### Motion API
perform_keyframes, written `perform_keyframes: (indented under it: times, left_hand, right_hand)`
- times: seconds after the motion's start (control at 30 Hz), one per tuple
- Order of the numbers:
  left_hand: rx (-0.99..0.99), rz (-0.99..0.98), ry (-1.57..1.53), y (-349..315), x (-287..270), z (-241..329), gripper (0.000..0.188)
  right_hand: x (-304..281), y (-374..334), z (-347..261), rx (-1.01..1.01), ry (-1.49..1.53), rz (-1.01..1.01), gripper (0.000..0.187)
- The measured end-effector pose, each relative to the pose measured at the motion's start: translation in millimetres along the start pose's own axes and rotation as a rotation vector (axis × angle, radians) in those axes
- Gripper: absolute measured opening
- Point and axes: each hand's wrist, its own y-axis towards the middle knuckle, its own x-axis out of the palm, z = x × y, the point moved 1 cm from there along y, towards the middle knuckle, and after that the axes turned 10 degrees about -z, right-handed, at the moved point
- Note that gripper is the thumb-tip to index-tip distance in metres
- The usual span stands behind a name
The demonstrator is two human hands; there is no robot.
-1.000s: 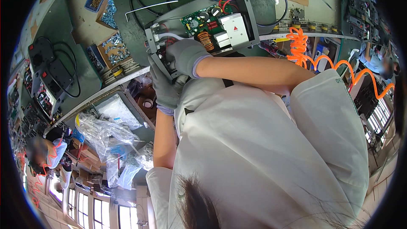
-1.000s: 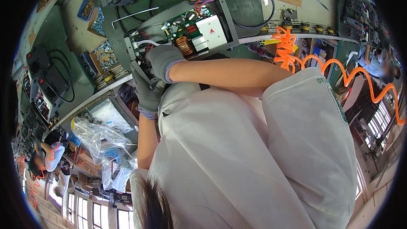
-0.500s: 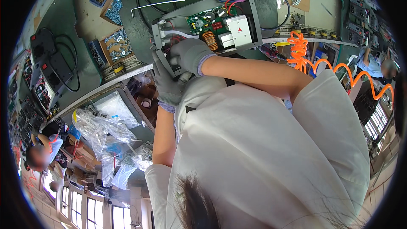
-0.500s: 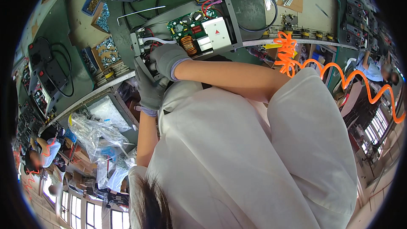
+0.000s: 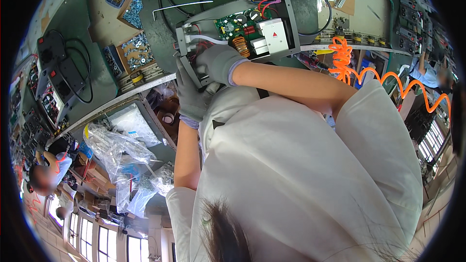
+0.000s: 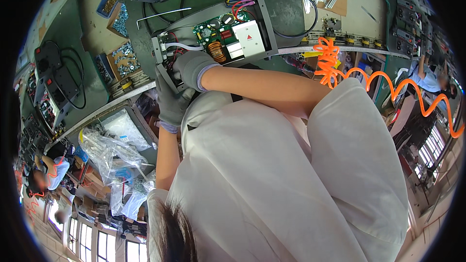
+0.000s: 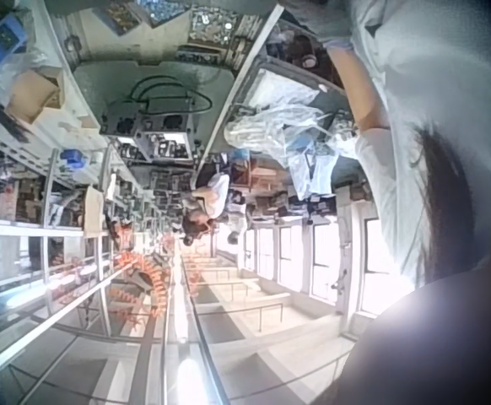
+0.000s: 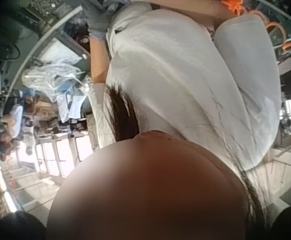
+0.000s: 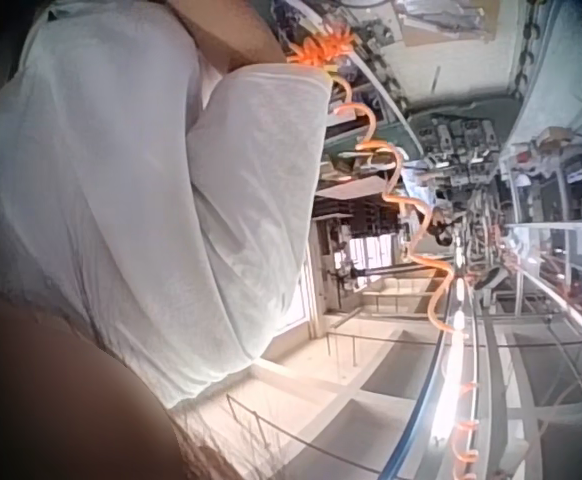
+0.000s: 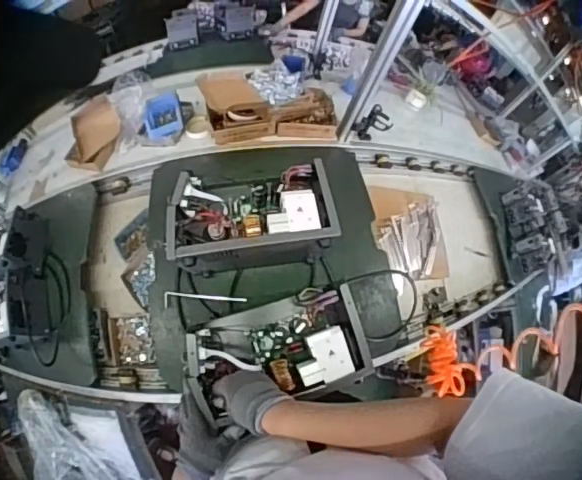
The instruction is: Assembling and wiring electronic components inside an inverter chassis using manual dexterity and an electric screwdriver.
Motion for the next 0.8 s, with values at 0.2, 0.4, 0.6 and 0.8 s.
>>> perform_keyframes:
  times: [0.2,0.4,0.6,0.8]
  left_hand:
    - [0.168,0.225,0.267,10.5,-34.4,17.7,0.070]
    - [0.059,0.059,0.976,43.7,-47.2,81.0,0.034]
    - [0.057,-0.182,1.428,65.9,-36.5,114.2,0.021]
    - [-0.040,-0.481,1.582,87.0,-23.1,114.0,0.025]
  right_hand:
    - [0.0,-13.6,-5.8,0.045,-0.011,0.117,0.017]
    - [-0.7,-27.8,-5.0,0.050,0.037,0.131,0.026]
    - [-8.1,-59.6,8.1,0.023,-0.177,0.119,0.023]
    - [4.1,-61.6,28.0,-0.156,-0.182,0.270,0.022]
